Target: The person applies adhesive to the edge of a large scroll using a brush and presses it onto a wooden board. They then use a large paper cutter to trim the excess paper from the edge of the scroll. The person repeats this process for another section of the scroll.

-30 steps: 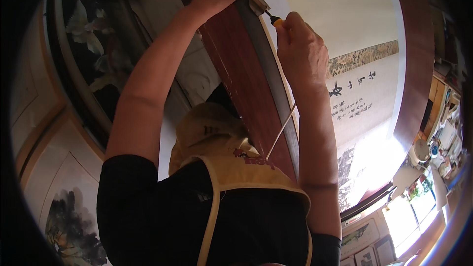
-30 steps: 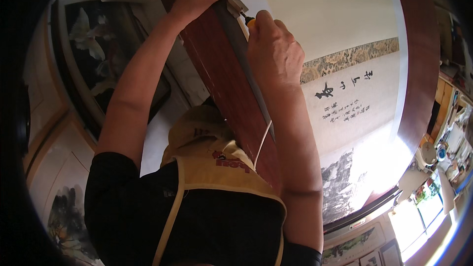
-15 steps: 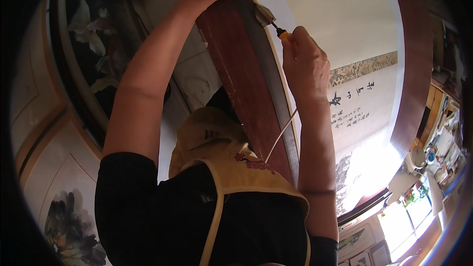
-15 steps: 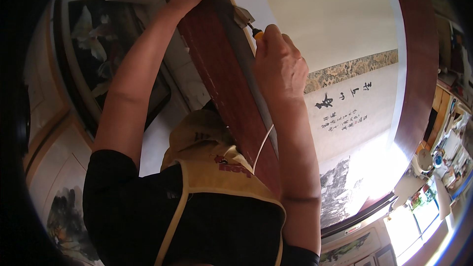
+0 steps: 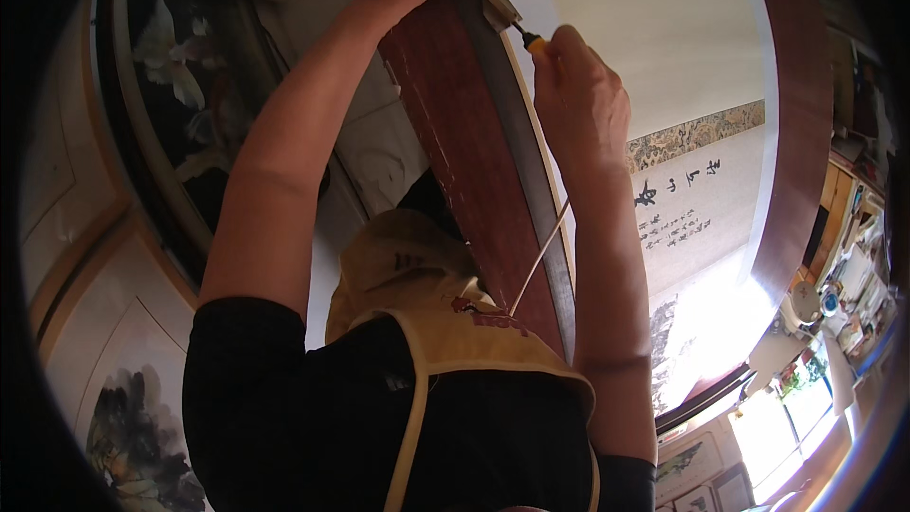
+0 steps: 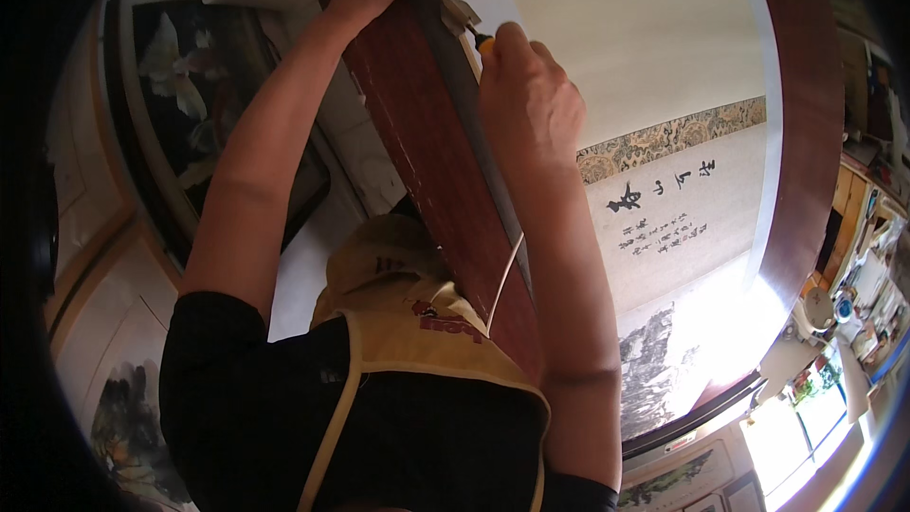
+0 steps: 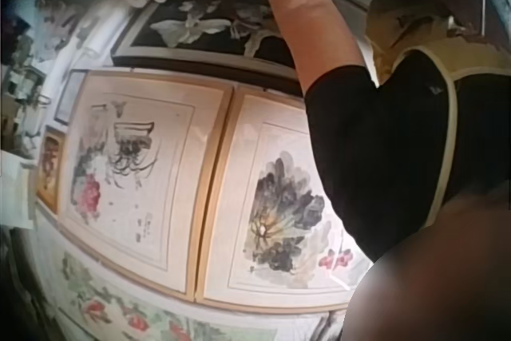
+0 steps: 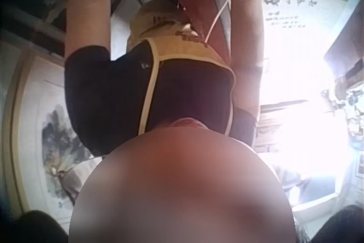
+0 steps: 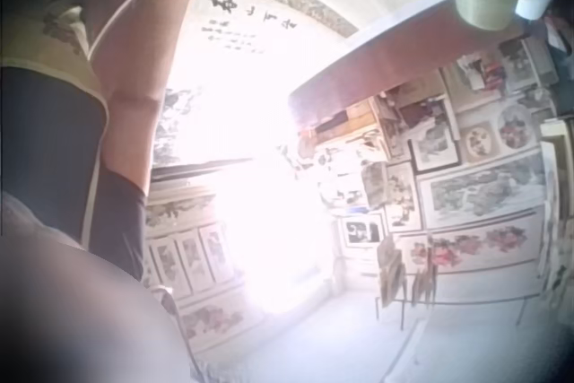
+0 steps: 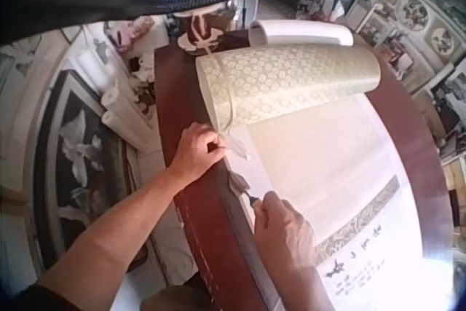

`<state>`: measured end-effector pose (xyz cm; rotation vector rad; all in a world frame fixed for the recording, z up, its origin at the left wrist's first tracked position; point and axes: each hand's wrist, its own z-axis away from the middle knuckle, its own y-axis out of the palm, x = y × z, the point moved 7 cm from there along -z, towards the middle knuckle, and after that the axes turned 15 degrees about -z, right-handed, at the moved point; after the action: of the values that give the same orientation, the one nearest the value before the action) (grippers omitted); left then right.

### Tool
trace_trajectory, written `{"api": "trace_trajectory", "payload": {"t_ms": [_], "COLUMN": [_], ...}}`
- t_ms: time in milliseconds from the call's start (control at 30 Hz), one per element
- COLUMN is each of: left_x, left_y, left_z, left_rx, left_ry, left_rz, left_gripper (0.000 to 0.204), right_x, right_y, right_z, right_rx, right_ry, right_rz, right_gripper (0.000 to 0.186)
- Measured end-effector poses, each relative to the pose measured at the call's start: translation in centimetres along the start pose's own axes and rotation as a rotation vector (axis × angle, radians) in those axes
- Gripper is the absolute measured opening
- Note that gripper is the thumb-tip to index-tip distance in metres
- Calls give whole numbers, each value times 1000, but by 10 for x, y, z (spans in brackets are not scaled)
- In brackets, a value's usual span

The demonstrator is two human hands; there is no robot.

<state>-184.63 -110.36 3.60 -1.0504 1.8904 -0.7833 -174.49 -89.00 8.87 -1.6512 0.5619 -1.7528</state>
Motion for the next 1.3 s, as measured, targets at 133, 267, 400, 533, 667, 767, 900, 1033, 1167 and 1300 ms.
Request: {"api": "trace_trajectory", "payload": {"t_ms": [133,267,400,533,667,767,900,1033,1167,1300], "left_x": [5,7,14,14,45,45,-110,-320,-564,-712], "left_y": [5,6,15,5,6,-13,-30,-24,-27,-30], "left_z": [2,0,5,9,16,24,109,230,389,486], "left_rx": [24,62,-5,-33,-114,-236,-401,-32,299,374], "left_ry": [-25,-37,32,151,7,63,293,528,876,1159], "left_rz": [-40,-41,9,-37,-57,-334,-226,97,459,566], "left_gripper": [19,19,19,20,32,30,35,35,41,42], "right_x": [12,16,6,-16,-54,-85,-125,-160,-196,-185], "right_y": [6,10,3,-21,-75,-111,-136,-132,-130,-140], "right_z": [-24,-33,-6,83,219,328,474,609,779,894], "right_rx": [16,40,-56,-32,-116,-295,-536,-820,-1112,-1271], "right_ry": [18,56,21,148,296,404,562,682,570,688], "right_rz": [22,28,59,4,-294,-374,-368,-600,-615,-529], "right_gripper": [15,16,19,16,11,11,14,17,15,11]}}
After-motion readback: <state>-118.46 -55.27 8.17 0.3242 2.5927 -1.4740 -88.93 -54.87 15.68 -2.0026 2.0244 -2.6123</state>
